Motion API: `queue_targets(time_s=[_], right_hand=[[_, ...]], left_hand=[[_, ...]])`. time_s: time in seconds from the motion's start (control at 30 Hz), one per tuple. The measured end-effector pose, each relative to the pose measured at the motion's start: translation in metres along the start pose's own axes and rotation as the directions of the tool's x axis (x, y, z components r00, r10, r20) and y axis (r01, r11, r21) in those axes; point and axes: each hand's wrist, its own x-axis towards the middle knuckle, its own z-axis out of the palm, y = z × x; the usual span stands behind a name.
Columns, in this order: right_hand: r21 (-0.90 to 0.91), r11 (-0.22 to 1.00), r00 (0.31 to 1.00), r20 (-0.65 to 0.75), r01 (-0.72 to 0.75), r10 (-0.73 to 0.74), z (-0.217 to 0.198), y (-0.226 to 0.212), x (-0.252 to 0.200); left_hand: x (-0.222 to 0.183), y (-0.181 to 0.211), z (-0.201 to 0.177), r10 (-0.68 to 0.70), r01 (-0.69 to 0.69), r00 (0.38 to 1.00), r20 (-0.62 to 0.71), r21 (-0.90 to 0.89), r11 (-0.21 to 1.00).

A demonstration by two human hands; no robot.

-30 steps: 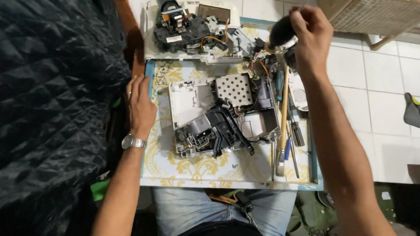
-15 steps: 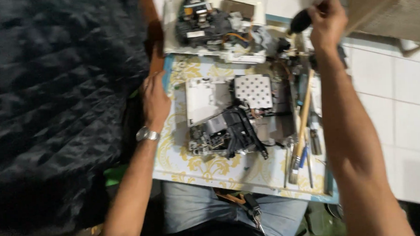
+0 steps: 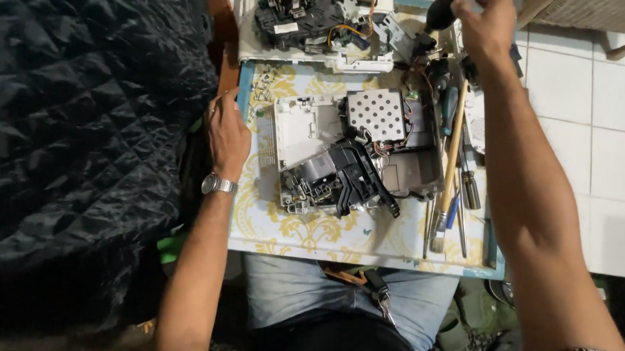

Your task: Disassembling an electronic device by removing screws and internal components like fans and metal shields.

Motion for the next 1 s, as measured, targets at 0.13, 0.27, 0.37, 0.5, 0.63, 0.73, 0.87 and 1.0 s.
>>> queue_targets(time_s=[0.13,0.27,0.37,0.5,0.63,0.73,0.87,1.0], right_hand=[[0.042,0.997,0.987,-0.152,0.068,-0.061,-0.019,-0.048,-0.032],[0.234,0.969,0.976,-0.217,0.084,-0.032,-0.042,-0.154,-0.119],[0.229,0.957,0.969,-0.132,-0.177,0.211,-0.037,-0.179,-0.218],[0.370,0.849,0.904,-0.049,-0.378,0.424,-0.022,-0.220,-0.299],[0.259,0.880,0.915,0.052,-0.399,0.400,-0.013,-0.236,-0.313],[0.079,0.954,0.956,0.075,-0.288,0.282,-0.007,-0.231,-0.309],[-0.156,0.969,0.970,0.119,-0.193,0.213,0.011,-0.201,-0.317],[-0.159,0.966,0.969,0.111,-0.202,0.221,0.012,-0.203,-0.311]], left_hand=[[0.000,0.004,-0.007,0.051,-0.063,0.990,-0.130,-0.092,0.994],[-0.002,0.002,-0.008,0.100,-0.123,0.971,-0.218,-0.094,0.988],[-0.010,0.004,-0.012,0.168,-0.224,0.940,-0.297,-0.167,0.960],[-0.043,0.038,-0.043,0.103,-0.145,0.982,-0.157,-0.283,0.948],[-0.073,0.074,-0.068,0.116,-0.028,0.981,0.157,-0.476,0.879],[-0.081,0.089,-0.074,0.127,0.022,0.947,0.295,-0.455,0.890],[-0.082,0.098,-0.075,0.111,0.019,0.930,0.350,-0.348,0.937],[-0.086,0.097,-0.067,0.109,0.004,0.953,0.282,-0.372,0.928]])
